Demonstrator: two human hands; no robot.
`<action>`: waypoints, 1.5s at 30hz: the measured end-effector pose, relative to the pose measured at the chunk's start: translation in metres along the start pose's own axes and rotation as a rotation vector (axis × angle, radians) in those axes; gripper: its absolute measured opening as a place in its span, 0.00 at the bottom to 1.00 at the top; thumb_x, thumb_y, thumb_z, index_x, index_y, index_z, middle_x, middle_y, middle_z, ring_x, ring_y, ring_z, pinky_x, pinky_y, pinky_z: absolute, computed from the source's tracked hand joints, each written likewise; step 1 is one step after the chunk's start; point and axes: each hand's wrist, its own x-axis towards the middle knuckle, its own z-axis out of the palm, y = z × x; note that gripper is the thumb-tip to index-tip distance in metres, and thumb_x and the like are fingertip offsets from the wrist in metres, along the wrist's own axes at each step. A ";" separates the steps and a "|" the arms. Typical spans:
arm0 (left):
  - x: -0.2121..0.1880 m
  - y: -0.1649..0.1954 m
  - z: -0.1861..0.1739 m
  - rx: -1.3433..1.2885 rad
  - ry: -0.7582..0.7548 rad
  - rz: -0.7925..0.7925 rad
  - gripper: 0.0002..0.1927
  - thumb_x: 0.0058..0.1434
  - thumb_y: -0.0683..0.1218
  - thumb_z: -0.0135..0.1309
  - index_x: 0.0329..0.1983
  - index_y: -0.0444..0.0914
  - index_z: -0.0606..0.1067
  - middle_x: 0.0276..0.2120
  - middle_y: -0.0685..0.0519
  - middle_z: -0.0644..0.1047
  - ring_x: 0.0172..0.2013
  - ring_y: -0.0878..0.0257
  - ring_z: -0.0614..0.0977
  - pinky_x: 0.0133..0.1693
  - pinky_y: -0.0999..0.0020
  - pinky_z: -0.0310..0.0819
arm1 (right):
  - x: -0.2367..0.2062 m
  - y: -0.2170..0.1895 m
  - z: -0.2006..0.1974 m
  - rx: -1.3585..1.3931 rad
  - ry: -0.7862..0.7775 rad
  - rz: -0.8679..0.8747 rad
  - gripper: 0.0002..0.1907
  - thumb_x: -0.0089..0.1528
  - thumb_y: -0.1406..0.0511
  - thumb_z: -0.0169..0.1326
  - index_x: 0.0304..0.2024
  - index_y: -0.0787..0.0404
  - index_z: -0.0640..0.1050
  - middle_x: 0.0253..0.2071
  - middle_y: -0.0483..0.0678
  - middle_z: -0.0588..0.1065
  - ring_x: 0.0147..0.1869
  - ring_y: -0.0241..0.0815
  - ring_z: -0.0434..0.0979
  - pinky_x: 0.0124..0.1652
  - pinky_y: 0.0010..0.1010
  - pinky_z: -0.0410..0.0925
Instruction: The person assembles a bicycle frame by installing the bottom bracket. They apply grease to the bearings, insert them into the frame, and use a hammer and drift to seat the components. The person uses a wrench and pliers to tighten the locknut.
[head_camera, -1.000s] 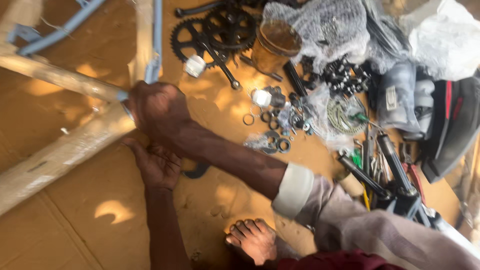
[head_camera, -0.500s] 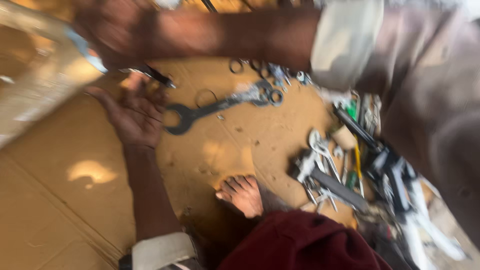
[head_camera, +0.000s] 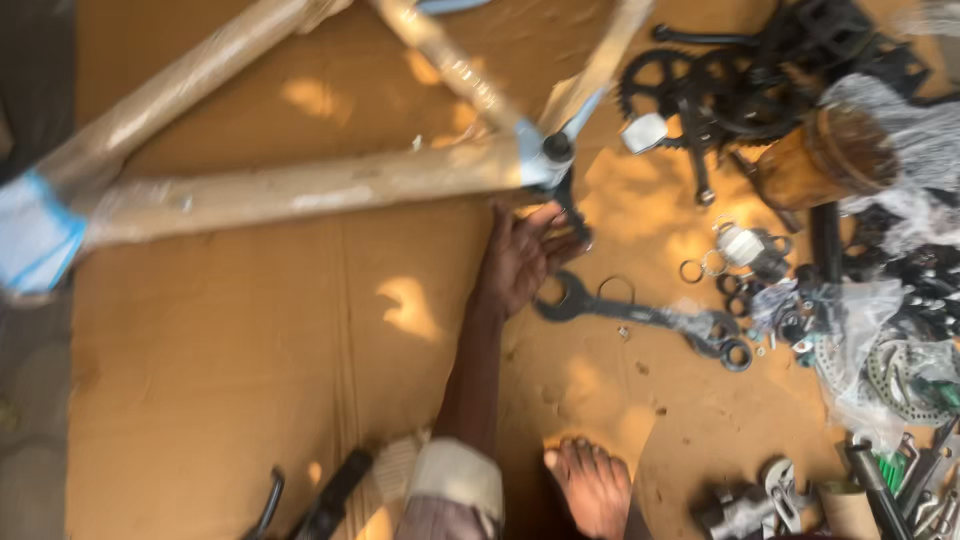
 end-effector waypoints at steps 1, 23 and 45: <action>-0.003 -0.001 0.004 -0.021 -0.036 0.016 0.51 0.70 0.78 0.34 0.64 0.25 0.63 0.57 0.32 0.74 0.58 0.40 0.78 0.63 0.48 0.73 | -0.015 -0.003 0.003 0.010 -0.091 -0.049 0.16 0.65 0.50 0.51 0.43 0.51 0.79 0.44 0.40 0.79 0.48 0.40 0.76 0.46 0.37 0.65; -0.028 -0.031 0.100 0.609 0.452 0.571 0.37 0.75 0.65 0.32 0.54 0.28 0.76 0.40 0.42 0.81 0.39 0.58 0.82 0.45 0.61 0.71 | 0.260 0.093 -0.182 1.476 -0.179 0.432 0.22 0.70 0.53 0.44 0.61 0.59 0.69 0.58 0.48 0.73 0.62 0.41 0.70 0.59 0.35 0.62; 0.018 -0.048 0.075 0.523 0.593 0.297 0.12 0.67 0.45 0.56 0.50 0.36 0.70 0.46 0.48 0.79 0.41 0.64 0.83 0.41 0.66 0.85 | -0.021 0.245 -0.215 0.831 0.188 1.085 0.08 0.73 0.70 0.52 0.54 0.65 0.78 0.48 0.50 0.79 0.50 0.36 0.79 0.51 0.29 0.74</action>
